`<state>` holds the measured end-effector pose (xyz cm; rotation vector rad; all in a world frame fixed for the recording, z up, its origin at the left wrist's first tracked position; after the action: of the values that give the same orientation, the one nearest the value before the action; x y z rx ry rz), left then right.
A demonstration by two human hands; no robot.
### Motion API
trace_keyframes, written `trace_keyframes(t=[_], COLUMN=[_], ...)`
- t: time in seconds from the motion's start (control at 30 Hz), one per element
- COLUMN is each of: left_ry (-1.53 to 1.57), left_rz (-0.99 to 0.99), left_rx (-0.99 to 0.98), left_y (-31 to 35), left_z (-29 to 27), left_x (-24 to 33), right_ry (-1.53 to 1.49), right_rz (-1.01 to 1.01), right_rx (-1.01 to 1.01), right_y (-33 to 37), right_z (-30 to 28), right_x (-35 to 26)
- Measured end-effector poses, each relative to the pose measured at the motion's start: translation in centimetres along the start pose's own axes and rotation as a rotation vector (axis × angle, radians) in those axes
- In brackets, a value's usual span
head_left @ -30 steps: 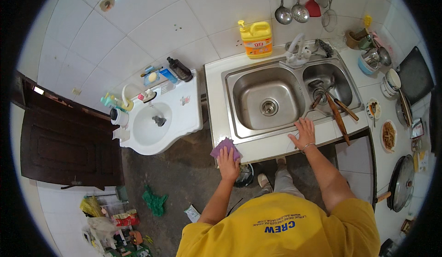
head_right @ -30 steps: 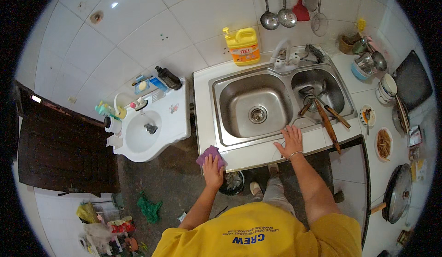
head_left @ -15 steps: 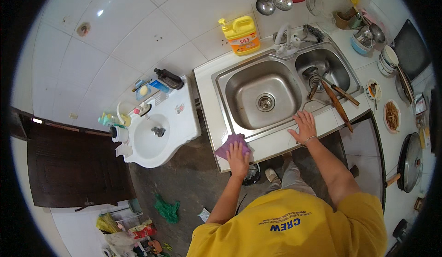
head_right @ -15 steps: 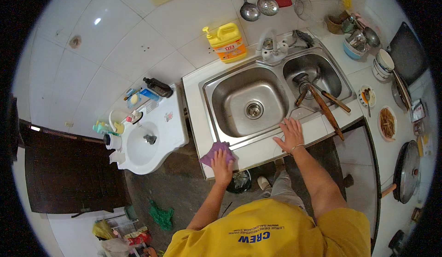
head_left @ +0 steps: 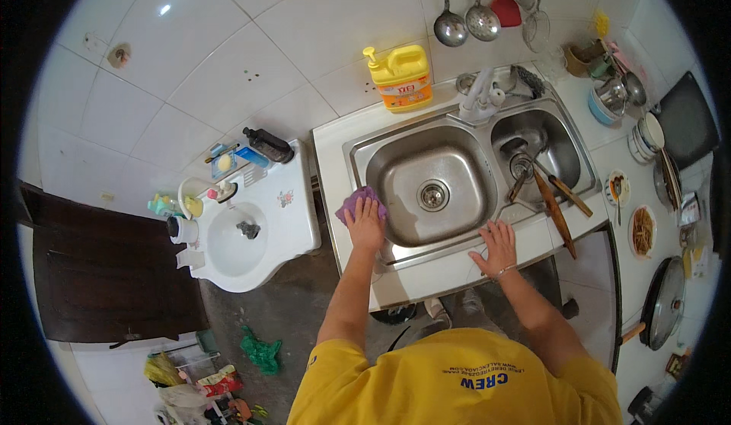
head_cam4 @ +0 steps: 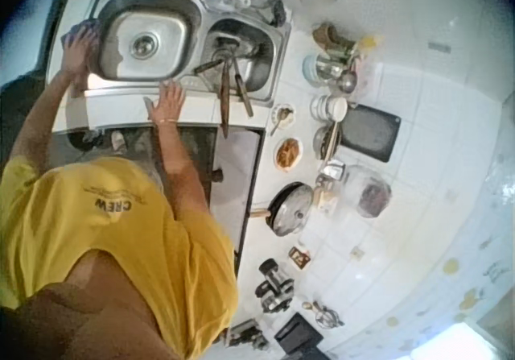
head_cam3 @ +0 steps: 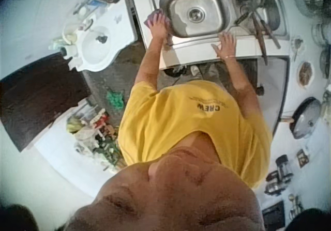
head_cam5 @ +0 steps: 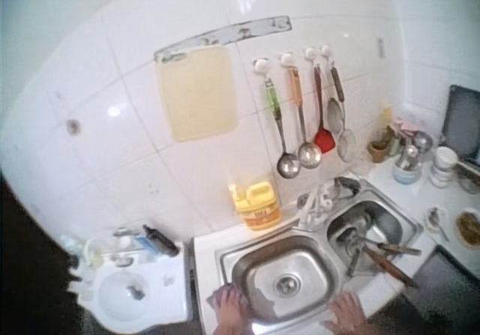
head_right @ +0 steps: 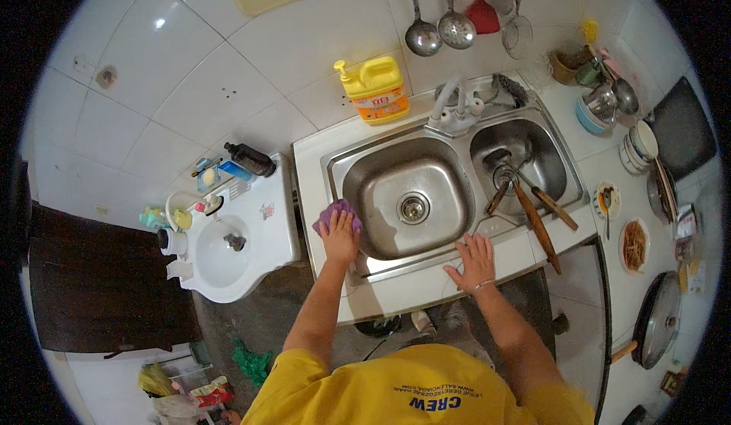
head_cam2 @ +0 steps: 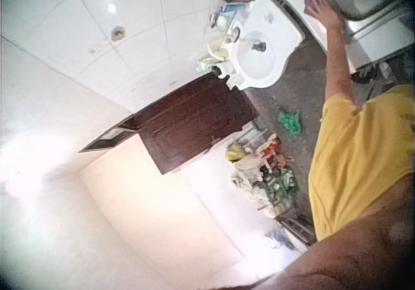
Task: The person washes a purple cloth and a wooden rolling pin in a sink, then wipes the kitchen countertop with the cloth.
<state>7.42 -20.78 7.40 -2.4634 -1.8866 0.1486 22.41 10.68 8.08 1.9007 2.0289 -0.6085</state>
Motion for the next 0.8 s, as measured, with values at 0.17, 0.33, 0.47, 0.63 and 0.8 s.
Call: trace_keyframes(t=[0.17, 0.33, 0.47, 0.63, 0.8], left_ry=[0.103, 0.041, 0.164, 0.275, 0.185], left_rz=[-0.095, -0.133, -0.221, -0.164, -0.069], left_rx=[-0.173, -0.185, -0.146, 0.18, -0.011], left_y=[-7.5, -13.3, -15.4, -17.2, -23.5], left_z=[1.0, 1.6, 2.0, 4.3, 5.7], left_x=[-2.3, -3.5, -2.9, 0.0, -3.1], right_ry=[-0.011, 0.004, 0.02, 0.007, 0.015], right_rz=[0.007, 0.027, 0.044, 0.017, 0.043], right_rx=[-0.023, -0.062, -0.082, -0.066, -0.08], right_y=[-0.3, -1.0, -1.2, -1.5, -1.6], right_z=[0.0, -0.6, -0.4, -0.5, -0.3], right_x=[-0.1, -0.4, -0.3, -0.3, -0.1])
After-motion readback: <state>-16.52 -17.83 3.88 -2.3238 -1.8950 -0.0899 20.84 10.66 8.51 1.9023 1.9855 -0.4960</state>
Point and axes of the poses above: each hand's wrist, its own y-axis away from the middle knuckle, its own z-axis out of the palm, x = y × z, the point moved 3 cm from there along -y, towards the middle knuckle, and after that the axes turned 7 degrees about -y, right-handed, at the moved point
